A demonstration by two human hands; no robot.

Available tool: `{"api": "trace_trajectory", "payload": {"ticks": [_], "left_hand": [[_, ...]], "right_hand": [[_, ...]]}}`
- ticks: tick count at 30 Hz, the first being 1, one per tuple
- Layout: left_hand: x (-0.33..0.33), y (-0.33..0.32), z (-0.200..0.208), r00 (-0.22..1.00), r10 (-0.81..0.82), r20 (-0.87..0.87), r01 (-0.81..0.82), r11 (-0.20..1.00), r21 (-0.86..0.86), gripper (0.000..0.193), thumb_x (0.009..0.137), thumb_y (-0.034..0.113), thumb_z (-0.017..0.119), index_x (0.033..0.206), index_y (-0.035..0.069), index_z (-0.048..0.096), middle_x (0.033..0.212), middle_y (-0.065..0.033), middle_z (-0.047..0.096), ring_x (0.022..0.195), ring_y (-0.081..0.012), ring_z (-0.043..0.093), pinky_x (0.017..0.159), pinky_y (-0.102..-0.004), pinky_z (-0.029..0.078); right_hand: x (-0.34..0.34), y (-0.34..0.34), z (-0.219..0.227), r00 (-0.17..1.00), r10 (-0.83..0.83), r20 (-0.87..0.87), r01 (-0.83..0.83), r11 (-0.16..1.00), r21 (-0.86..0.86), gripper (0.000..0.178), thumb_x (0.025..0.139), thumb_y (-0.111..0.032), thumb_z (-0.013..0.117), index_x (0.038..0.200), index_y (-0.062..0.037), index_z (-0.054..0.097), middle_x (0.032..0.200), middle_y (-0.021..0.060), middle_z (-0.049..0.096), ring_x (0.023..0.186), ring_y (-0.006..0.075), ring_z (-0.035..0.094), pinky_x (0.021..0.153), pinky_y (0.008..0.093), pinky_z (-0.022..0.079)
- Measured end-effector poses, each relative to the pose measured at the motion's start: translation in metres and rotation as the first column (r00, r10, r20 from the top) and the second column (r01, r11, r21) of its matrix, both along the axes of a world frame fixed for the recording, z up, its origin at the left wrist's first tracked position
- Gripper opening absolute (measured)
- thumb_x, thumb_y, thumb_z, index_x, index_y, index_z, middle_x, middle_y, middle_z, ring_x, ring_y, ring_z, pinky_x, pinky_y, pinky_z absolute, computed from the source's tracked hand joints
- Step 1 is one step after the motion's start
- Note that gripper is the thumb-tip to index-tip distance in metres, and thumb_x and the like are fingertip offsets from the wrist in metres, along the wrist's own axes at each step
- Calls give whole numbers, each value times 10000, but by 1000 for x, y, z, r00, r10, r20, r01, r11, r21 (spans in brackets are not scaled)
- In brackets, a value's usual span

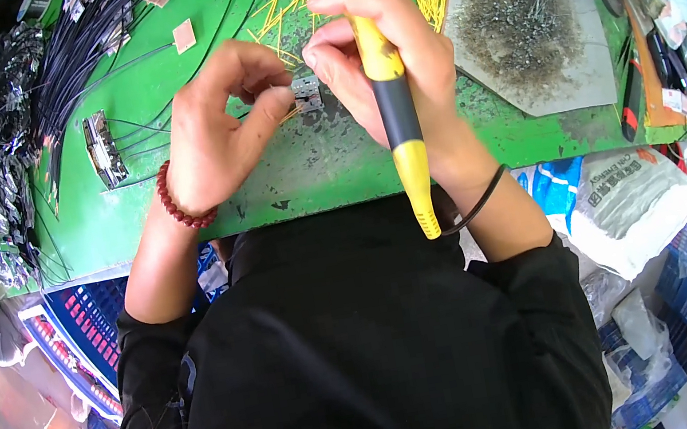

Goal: Soldering wires onto small circuit boards and assembling electronic components into toy car bodies at an assembly line workbench.

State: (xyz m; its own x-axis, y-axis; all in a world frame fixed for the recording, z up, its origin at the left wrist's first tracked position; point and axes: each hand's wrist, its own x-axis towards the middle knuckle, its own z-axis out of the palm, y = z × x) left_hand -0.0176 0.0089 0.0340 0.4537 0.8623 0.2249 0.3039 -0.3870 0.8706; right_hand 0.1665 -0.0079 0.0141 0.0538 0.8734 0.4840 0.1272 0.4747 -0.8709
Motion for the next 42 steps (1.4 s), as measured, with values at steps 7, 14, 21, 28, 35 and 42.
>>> {"api": "trace_trajectory", "payload": {"ticks": [7,14,21,28,35,42], "left_hand": [[9,-8,-9,994,103,46,-98,990,-100,60,811,38,687,831,6,641,743,-60,619,667,-159,585,604,-278,472],[11,-15,-3,993,114,0,-114,993,29,56,754,21,683,772,40,633,718,-94,609,660,-261,601,587,-335,483],[9,-16,-7,1000,22,12,-22,997,74,65,775,-30,687,793,17,645,725,-44,597,605,-119,534,522,-243,425],[9,-19,-13,1000,24,-1,-23,991,130,71,755,-7,691,799,20,643,735,-65,617,650,-190,579,558,-288,464],[8,-22,-12,988,99,117,-69,968,-240,79,782,-10,707,841,13,659,748,-65,622,679,-149,587,598,-245,464],[13,-13,-27,949,209,-236,-138,949,284,82,770,40,682,783,41,601,773,-81,617,756,-267,609,671,-360,463]], "right_hand": [[4,-21,-18,998,5,-61,0,996,85,395,835,116,647,1179,15,481,923,137,664,842,201,706,709,285,583],[6,-33,-16,999,46,-19,-45,997,64,373,853,93,643,1176,13,475,968,140,641,857,201,703,689,271,578],[4,-29,-20,989,56,-139,-67,994,-81,380,862,51,651,1196,-2,476,1017,95,592,808,127,680,560,176,452],[3,-27,-19,987,78,-143,-95,989,-114,430,840,18,696,1211,-27,486,882,77,658,701,49,596,550,150,416],[2,-30,-19,980,85,-178,-128,960,-248,384,848,-9,701,1192,-35,531,787,47,658,665,43,569,583,175,445],[25,-31,-16,1000,25,-17,-29,945,-325,339,933,-155,595,1234,-10,542,805,71,691,684,84,605,605,215,472]]}}
